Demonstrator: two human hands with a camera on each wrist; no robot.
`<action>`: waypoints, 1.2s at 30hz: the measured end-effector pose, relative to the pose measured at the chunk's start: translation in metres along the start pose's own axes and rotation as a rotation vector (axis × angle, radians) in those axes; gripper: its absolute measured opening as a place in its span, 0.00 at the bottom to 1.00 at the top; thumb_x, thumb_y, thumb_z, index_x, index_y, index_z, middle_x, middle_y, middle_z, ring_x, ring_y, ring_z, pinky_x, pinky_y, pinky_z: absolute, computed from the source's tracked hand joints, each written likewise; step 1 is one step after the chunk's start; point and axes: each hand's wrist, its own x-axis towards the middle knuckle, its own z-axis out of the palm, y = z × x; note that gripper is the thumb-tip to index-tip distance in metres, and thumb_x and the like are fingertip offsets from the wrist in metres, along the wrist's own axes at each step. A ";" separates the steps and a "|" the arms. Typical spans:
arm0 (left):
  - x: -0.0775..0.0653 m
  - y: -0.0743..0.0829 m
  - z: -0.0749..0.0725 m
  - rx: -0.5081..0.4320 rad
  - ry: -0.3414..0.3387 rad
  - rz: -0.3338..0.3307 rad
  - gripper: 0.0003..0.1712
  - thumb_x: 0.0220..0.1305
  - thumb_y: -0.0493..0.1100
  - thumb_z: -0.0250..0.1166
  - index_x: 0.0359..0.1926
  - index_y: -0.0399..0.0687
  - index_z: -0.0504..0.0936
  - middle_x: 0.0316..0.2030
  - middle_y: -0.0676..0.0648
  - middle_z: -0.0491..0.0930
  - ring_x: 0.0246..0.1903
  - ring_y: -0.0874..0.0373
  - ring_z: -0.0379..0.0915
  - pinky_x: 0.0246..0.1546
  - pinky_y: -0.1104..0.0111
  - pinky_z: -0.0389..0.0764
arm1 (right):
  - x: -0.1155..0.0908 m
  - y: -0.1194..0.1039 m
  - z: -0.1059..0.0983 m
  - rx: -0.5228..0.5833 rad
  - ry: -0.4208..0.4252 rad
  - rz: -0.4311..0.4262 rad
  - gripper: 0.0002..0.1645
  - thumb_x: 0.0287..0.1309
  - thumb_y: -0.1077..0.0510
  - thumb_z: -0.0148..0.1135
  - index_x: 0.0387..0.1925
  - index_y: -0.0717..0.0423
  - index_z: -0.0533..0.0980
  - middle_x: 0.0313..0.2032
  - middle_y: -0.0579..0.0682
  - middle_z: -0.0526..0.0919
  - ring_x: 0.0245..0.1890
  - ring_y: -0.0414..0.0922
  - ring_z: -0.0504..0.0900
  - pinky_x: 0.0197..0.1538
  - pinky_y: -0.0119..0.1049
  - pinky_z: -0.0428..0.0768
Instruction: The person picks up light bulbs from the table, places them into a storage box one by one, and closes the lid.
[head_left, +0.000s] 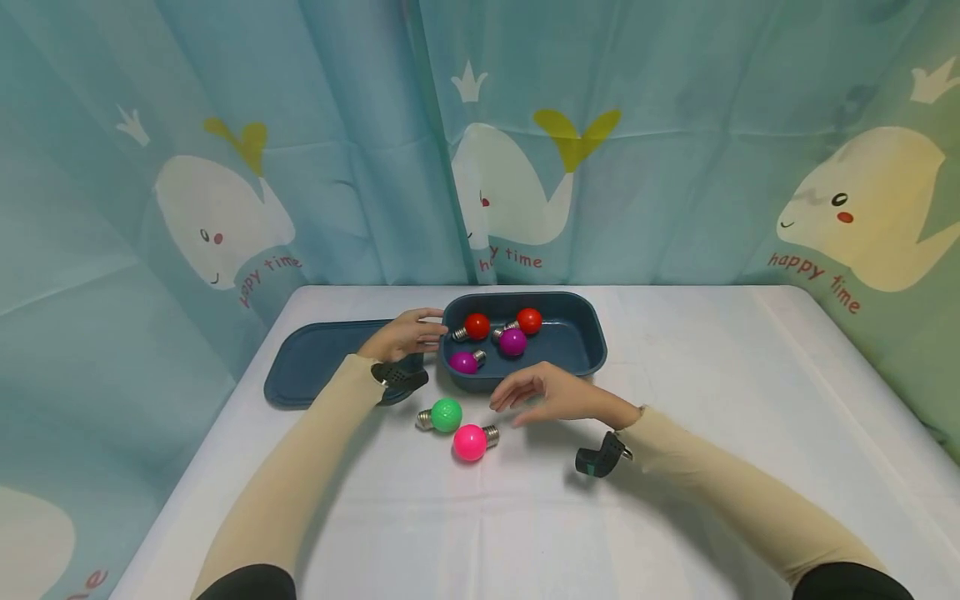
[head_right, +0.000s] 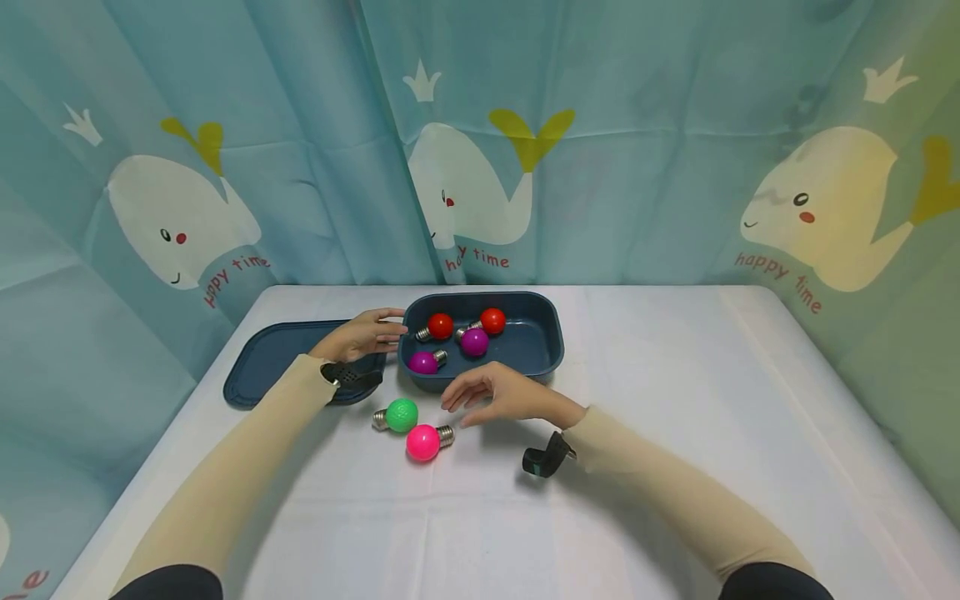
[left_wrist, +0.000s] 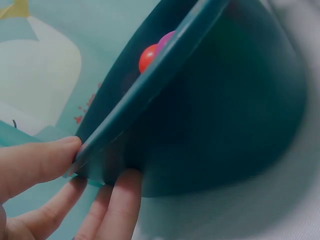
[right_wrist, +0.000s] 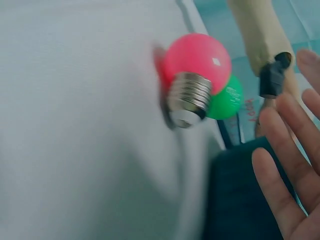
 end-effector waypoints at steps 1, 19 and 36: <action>0.000 0.000 0.000 0.002 0.000 0.000 0.34 0.70 0.36 0.52 0.72 0.39 0.50 0.68 0.34 0.58 0.68 0.42 0.56 0.68 0.54 0.64 | 0.001 0.001 0.002 -0.008 0.010 0.005 0.23 0.49 0.63 0.70 0.49 0.64 0.77 0.46 0.61 0.82 0.47 0.57 0.81 0.53 0.45 0.81; 0.001 -0.002 0.000 -0.027 0.013 -0.016 0.35 0.69 0.35 0.53 0.72 0.40 0.50 0.68 0.35 0.57 0.68 0.43 0.55 0.69 0.55 0.61 | 0.006 0.022 0.028 0.007 0.123 0.045 0.26 0.45 0.65 0.72 0.49 0.66 0.77 0.46 0.61 0.82 0.48 0.53 0.82 0.51 0.41 0.82; 0.003 -0.002 0.001 -0.037 0.016 -0.024 0.35 0.68 0.35 0.53 0.72 0.42 0.50 0.69 0.36 0.57 0.68 0.44 0.56 0.68 0.55 0.62 | 0.010 0.030 0.033 -0.029 0.104 0.073 0.26 0.44 0.64 0.73 0.48 0.65 0.77 0.46 0.60 0.83 0.45 0.48 0.83 0.49 0.32 0.83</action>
